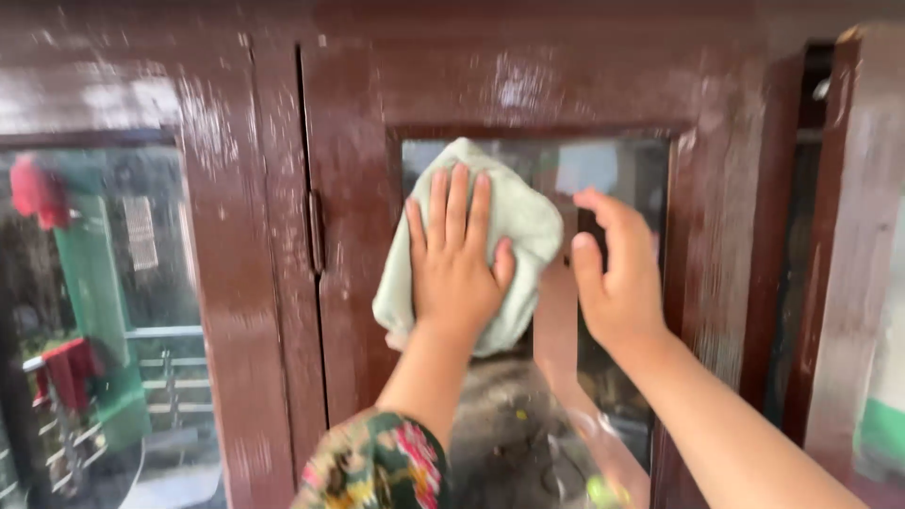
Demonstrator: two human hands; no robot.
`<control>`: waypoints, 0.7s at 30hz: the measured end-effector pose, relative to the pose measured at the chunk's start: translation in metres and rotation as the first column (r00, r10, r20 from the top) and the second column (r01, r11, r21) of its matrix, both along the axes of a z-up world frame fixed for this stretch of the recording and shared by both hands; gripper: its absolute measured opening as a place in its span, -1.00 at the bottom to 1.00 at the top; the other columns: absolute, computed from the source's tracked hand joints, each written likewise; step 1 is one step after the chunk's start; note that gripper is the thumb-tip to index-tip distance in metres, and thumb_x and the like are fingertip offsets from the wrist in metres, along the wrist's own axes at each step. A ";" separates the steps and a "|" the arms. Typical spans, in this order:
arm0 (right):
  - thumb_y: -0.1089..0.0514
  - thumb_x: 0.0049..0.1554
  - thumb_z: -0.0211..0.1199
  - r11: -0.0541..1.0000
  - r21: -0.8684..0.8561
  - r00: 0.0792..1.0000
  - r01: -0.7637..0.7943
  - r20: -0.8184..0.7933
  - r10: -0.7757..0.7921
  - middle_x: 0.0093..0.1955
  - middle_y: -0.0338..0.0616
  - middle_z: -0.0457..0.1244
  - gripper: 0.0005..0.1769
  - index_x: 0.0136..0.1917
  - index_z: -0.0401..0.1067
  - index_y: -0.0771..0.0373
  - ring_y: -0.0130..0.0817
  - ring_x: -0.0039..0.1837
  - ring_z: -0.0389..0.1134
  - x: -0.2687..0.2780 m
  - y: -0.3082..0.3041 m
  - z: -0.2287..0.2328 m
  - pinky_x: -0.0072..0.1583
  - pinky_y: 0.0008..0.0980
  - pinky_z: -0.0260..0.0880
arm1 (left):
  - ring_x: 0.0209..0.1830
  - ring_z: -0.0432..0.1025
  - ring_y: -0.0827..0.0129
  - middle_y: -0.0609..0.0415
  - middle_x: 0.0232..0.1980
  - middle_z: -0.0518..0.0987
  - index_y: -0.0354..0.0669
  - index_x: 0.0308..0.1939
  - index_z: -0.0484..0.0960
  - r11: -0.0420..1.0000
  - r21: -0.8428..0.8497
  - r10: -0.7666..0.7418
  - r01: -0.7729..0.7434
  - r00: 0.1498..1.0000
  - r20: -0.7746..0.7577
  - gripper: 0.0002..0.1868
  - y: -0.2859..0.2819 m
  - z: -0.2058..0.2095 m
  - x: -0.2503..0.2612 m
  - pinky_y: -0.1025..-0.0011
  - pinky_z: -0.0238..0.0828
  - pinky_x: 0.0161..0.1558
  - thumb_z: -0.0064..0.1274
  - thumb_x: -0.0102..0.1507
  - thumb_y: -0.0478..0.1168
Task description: Wiping the glass panes of a wooden door with cleaning cloths.
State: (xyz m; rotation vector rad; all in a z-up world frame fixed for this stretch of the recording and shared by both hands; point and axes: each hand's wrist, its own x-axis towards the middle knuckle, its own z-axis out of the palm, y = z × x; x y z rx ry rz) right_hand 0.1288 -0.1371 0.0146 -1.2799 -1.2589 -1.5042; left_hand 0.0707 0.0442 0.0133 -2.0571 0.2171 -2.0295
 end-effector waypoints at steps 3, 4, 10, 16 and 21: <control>0.23 0.36 0.06 0.997 0.002 0.995 -0.074 -0.061 0.074 0.39 0.07 0.26 -0.60 0.43 0.25 0.36 0.04 0.43 0.28 -0.012 -0.005 -0.020 0.46 -0.11 0.22 | 0.69 -0.06 -0.04 -0.16 0.64 0.15 -0.21 0.57 0.20 0.983 -0.183 0.012 -0.008 1.000 0.017 -0.19 -0.005 -0.077 0.000 -0.26 -0.27 0.58 -0.03 0.29 0.02; 0.23 0.36 0.06 0.997 -0.019 0.995 -0.077 -0.061 0.076 0.37 0.06 0.26 -0.63 0.41 0.26 0.34 0.03 0.42 0.29 -0.017 -0.006 -0.028 0.46 -0.11 0.23 | 0.67 -0.06 -0.02 -0.15 0.63 0.15 -0.19 0.57 0.20 0.981 -0.191 0.040 -0.046 0.999 -0.035 -0.19 -0.005 -0.113 -0.001 -0.29 -0.29 0.56 -0.03 0.28 0.04; 0.23 0.31 0.12 0.983 -0.181 1.000 0.011 -0.004 -0.012 0.28 0.04 0.30 -0.66 0.34 0.31 0.32 0.02 0.37 0.31 -0.040 -0.035 -0.043 0.41 -0.10 0.28 | 0.65 -0.05 0.03 -0.08 0.59 0.17 -0.10 0.54 0.22 0.993 -0.091 0.055 -0.078 0.970 -0.239 -0.19 0.014 -0.212 -0.006 -0.34 -0.31 0.50 -0.03 0.24 0.10; 0.21 0.36 0.10 0.974 -0.209 0.993 0.092 0.090 -0.075 0.27 0.03 0.31 -0.68 0.36 0.31 0.33 0.02 0.34 0.31 -0.064 -0.086 -0.019 0.40 -0.11 0.29 | 0.68 -0.10 -0.11 -0.21 0.64 0.09 -0.27 0.58 0.17 0.989 -0.117 0.084 -0.094 0.993 -0.082 -0.18 0.005 -0.057 -0.005 -0.29 -0.35 0.59 -0.03 0.32 0.05; 0.22 0.41 0.02 0.982 -0.146 0.992 0.121 0.062 -0.113 0.25 0.02 0.30 -0.71 0.35 0.26 0.36 -0.05 0.29 0.31 -0.060 -0.120 -0.034 0.38 -0.17 0.28 | 0.71 -0.20 -0.12 -0.27 0.68 0.01 -0.36 0.62 0.12 0.954 -0.281 0.107 -0.101 0.994 0.005 -0.15 -0.039 0.000 0.010 -0.32 -0.44 0.59 -0.01 0.39 0.07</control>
